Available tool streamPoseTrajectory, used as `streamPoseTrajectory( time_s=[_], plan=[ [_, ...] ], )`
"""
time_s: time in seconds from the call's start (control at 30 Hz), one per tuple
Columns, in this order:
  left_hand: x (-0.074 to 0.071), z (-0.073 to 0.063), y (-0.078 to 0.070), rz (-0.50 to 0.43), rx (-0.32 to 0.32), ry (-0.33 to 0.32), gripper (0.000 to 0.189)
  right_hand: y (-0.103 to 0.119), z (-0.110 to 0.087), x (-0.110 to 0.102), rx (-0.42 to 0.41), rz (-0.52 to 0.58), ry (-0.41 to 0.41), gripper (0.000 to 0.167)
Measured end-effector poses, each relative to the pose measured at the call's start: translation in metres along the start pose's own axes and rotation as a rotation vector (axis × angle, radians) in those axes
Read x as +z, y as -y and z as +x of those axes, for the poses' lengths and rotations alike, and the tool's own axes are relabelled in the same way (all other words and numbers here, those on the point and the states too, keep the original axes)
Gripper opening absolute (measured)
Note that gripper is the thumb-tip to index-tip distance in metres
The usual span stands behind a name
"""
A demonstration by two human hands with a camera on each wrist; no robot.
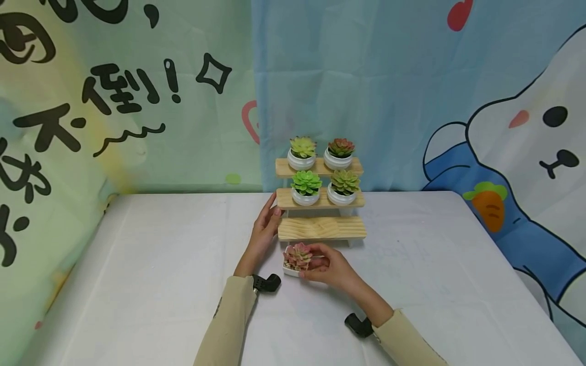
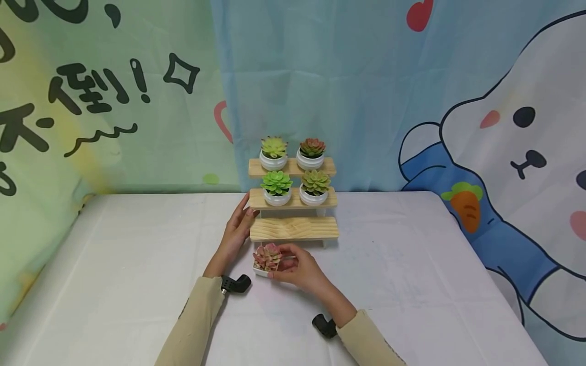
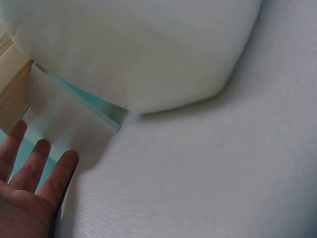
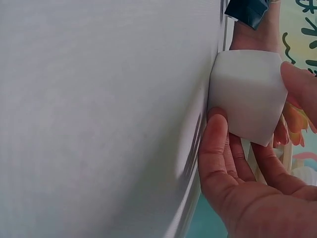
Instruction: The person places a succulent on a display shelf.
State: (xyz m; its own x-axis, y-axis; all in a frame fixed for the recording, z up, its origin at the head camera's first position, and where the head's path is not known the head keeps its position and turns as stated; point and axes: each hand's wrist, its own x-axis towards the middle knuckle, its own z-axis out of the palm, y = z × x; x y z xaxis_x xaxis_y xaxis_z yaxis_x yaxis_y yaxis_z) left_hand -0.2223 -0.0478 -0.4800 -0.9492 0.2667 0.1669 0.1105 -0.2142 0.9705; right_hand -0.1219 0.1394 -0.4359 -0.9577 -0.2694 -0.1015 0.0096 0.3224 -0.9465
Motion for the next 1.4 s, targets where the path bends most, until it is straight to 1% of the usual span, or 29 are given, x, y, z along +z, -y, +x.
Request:
streamPoseTrajectory(
  time_s=[0.3,0.57,0.83,1.07,1.2,1.4],
  plan=[
    [0.002,0.0,-0.001,-0.019,-0.008,0.003,0.053,0.004,-0.004,-0.002,0.032,-0.044,-0.033,0.056],
    [0.002,0.0,-0.001,-0.007,0.015,0.007,0.053,0.005,-0.006,-0.002,0.032,-0.082,-0.089,0.057],
    [0.003,-0.001,-0.002,-0.015,0.009,0.0,0.053,0.006,-0.008,-0.005,0.027,-0.085,-0.117,0.056],
    [0.003,0.0,-0.002,-0.009,-0.003,-0.011,0.052,0.012,-0.011,-0.009,0.002,-0.059,-0.113,0.057],
    [0.003,0.001,-0.001,-0.005,-0.007,-0.016,0.052,0.014,-0.012,-0.012,0.007,-0.052,-0.127,0.058],
    [0.002,0.0,-0.001,-0.018,-0.007,-0.009,0.052,0.018,-0.015,-0.017,0.017,-0.069,-0.143,0.058]
  ],
)
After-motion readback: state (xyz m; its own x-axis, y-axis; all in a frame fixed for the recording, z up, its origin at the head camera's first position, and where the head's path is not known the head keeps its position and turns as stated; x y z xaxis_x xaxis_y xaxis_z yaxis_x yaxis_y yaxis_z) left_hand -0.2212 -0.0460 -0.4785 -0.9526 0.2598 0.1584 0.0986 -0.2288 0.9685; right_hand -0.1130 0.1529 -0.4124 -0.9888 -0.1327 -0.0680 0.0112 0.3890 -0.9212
